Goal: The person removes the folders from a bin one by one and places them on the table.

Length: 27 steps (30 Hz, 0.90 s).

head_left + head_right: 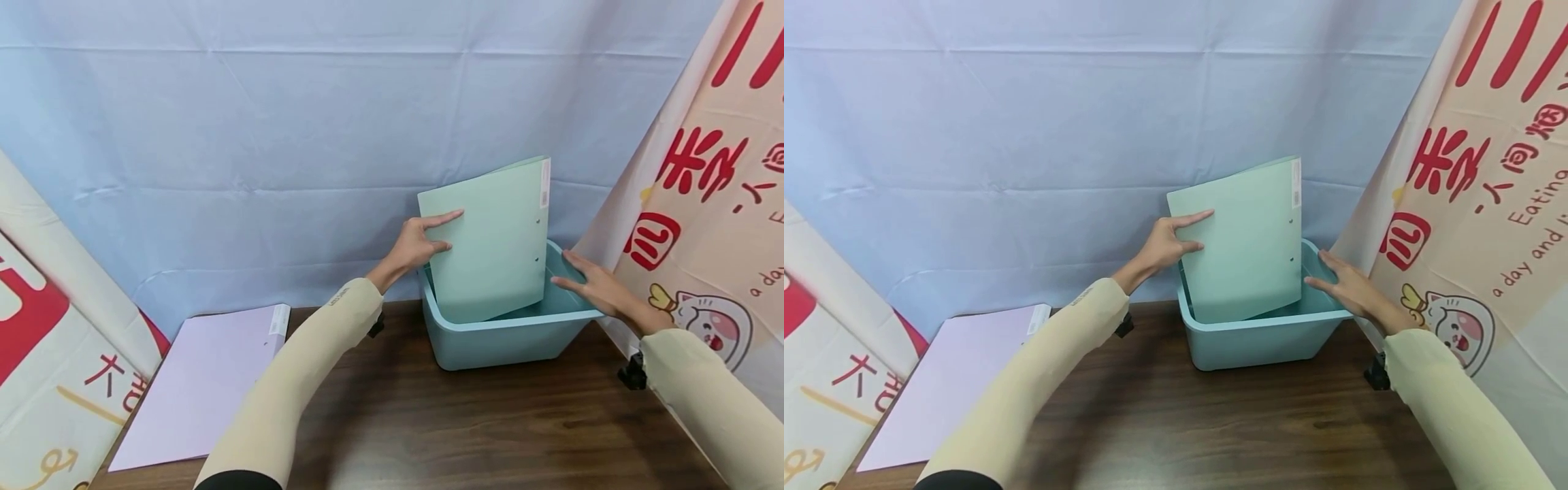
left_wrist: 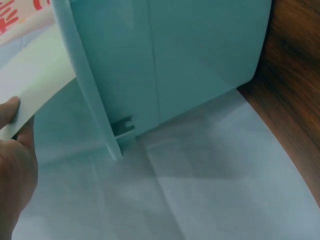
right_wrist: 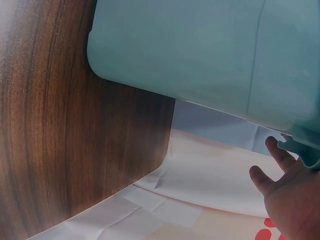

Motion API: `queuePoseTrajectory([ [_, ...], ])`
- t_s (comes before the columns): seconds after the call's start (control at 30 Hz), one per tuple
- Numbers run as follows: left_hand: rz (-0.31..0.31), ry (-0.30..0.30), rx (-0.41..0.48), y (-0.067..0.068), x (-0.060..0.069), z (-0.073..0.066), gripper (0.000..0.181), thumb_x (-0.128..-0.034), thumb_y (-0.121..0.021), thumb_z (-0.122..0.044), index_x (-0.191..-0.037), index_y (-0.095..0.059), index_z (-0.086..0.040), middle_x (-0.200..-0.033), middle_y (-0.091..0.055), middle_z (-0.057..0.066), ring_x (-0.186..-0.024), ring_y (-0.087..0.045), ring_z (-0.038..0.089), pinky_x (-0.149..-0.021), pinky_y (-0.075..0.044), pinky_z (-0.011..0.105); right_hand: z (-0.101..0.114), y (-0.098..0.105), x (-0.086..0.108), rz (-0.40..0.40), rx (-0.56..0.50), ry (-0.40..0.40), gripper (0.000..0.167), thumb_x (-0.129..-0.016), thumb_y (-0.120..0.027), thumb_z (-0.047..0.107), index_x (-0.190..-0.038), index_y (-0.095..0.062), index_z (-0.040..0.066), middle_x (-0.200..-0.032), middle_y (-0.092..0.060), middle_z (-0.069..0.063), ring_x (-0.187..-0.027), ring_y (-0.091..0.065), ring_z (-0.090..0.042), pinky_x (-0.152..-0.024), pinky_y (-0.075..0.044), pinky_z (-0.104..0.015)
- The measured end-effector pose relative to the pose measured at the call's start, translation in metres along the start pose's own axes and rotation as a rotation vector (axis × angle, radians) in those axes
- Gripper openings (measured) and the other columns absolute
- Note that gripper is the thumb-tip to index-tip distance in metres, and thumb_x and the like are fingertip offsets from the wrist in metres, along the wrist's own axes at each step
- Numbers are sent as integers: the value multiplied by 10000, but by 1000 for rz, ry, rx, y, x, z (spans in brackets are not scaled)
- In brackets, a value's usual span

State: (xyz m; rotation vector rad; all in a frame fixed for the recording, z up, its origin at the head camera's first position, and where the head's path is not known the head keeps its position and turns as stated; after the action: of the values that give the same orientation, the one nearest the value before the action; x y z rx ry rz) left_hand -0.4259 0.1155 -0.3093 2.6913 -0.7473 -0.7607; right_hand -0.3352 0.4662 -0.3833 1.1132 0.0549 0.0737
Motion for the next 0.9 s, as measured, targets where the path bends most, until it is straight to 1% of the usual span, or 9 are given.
queuePoseTrajectory([
  [0.07, -3, -19, 12, 1, 2, -4, 699, -883, -807, 80, -1459, -654, -286, -1529, -592, -75, -1458, -487, 68, -1054, -502, 270, 0, 0, 0, -1, -1, 1, 936, -1077, -522, 541, -1684, -57, 1, -1707, -85, -349, -1532, -136, -621, -1107, -169, -863],
  [0.13, -4, -32, 23, 3, 3, -8, 706, -880, -805, 89, -1462, -652, -280, -1531, -589, -74, -1458, -483, 57, -1103, -491, 293, -1, 0, 0, -2, -3, -3, 941, -1076, -522, 546, -1684, -55, 0, -1707, -83, -350, -1531, -136, -623, -1108, -167, -862],
  [0.17, -6, -37, 24, 4, 4, -10, 707, -880, -806, 88, -1462, -652, -282, -1533, -587, -75, -1459, -479, 52, -1109, -486, 291, -1, 0, 0, -3, -3, -5, 944, -1075, -522, 550, -1683, -56, -1, -1707, -83, -350, -1530, -137, -623, -1110, -165, -861],
  [0.3, -26, -58, 30, 7, 7, -17, 702, -877, -806, 95, -1458, -655, -270, -1530, -589, -69, -1465, -471, 50, -1010, -485, 263, -2, 0, -1, -3, 4, -10, 946, -1073, -518, 557, -1683, -58, -2, -1706, -88, -351, -1524, -149, -629, -1106, -170, -863],
  [0.4, -57, -71, 33, 11, 9, -21, 688, -877, -808, 92, -1450, -663, -258, -1519, -599, -73, -1464, -480, 68, -1030, -492, 268, -1, 0, -1, -4, 2, -3, 940, -1074, -520, 552, -1683, -65, -2, -1707, -92, -346, -1527, -150, -624, -1109, -171, -861],
  [0.43, -68, -72, 35, 13, 10, -22, 686, -877, -809, 89, -1448, -665, -262, -1518, -599, -82, -1461, -484, 67, -1068, -493, 277, -1, 0, -1, -4, -1, 1, 937, -1075, -520, 548, -1683, -67, -2, -1708, -92, -345, -1528, -149, -622, -1110, -171, -860],
  [0.57, -109, -79, 42, 19, 14, -26, 674, -881, -815, 69, -1443, -670, -275, -1526, -592, -82, -1454, -499, 82, -1122, -502, 344, -1, 1, 0, -13, -8, 10, 927, -1077, -528, 531, -1681, -74, -6, -1707, -100, -347, -1528, -154, -620, -1111, -177, -856],
  [0.73, -163, -121, 42, 28, 21, -33, 673, -870, -830, 63, -1441, -670, -254, -1518, -603, -23, -1428, -536, 97, -1139, -485, 330, -1, 0, 0, -7, 5, 11, 935, -1071, -530, 542, -1684, -77, 0, -1709, -104, -344, -1526, -160, -620, -1113, -172, -858],
  [0.9, -187, -121, 69, 32, 27, -39, 679, -871, -818, 87, -1456, -657, -217, -1530, -592, -3, -1432, -537, 119, -1151, -468, 312, -2, -1, 0, -5, 10, 15, 939, -1069, -528, 542, -1679, -80, -15, -1701, -110, -356, -1519, -167, -627, -1107, -177, -860],
])
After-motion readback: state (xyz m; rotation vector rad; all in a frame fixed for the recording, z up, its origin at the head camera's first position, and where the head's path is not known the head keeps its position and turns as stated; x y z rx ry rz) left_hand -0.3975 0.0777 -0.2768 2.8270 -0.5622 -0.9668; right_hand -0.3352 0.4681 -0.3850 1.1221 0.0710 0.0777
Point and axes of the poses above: each hand's wrist, its own x-axis away from the middle knuckle, its own y-axis out of the back of the hand, z = x × y, the point moved 7 cm from there along -x, towards the middle knuckle
